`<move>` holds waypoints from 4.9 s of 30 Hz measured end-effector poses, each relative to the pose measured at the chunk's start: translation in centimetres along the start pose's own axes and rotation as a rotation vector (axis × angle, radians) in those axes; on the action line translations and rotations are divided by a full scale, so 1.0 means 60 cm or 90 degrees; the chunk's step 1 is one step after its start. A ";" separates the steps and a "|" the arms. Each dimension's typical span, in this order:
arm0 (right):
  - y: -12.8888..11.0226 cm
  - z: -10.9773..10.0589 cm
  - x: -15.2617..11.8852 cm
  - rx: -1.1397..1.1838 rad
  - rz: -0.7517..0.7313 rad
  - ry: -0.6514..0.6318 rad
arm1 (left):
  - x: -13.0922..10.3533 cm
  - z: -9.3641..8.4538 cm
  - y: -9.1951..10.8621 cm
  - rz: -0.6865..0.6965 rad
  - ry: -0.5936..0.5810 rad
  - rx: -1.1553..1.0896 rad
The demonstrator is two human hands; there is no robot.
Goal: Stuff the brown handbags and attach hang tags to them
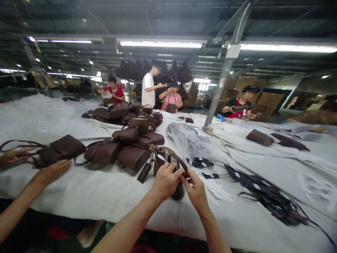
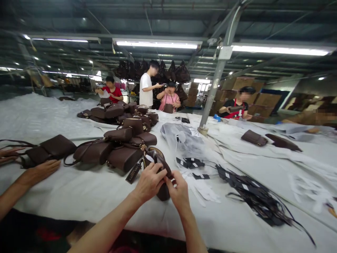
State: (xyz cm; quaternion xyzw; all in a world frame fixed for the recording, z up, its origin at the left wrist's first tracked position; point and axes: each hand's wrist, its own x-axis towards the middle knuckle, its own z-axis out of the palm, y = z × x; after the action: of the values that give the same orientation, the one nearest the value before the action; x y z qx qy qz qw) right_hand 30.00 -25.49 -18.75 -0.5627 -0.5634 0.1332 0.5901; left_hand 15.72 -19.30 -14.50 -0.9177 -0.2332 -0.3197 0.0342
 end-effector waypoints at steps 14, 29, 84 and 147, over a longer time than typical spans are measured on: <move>0.039 0.024 -0.009 0.057 0.017 0.030 | -0.013 0.031 -0.003 -0.045 0.160 -0.256; 0.017 -0.023 -0.027 -0.176 -0.083 0.003 | 0.020 0.023 -0.007 -0.281 0.291 -0.265; -0.097 -0.098 -0.078 -0.424 -0.185 -0.032 | -0.006 -0.004 -0.044 0.046 -0.248 -0.797; -0.121 -0.118 -0.110 -0.213 -0.064 -0.003 | -0.046 0.018 0.071 0.181 0.094 -0.315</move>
State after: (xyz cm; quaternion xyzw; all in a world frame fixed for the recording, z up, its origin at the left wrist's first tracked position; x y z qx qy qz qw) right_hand 30.10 -36.73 -14.32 -0.6242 -0.6062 0.0089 0.4927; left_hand 16.35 -24.00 -16.67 -0.8959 -0.0140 -0.4249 -0.1288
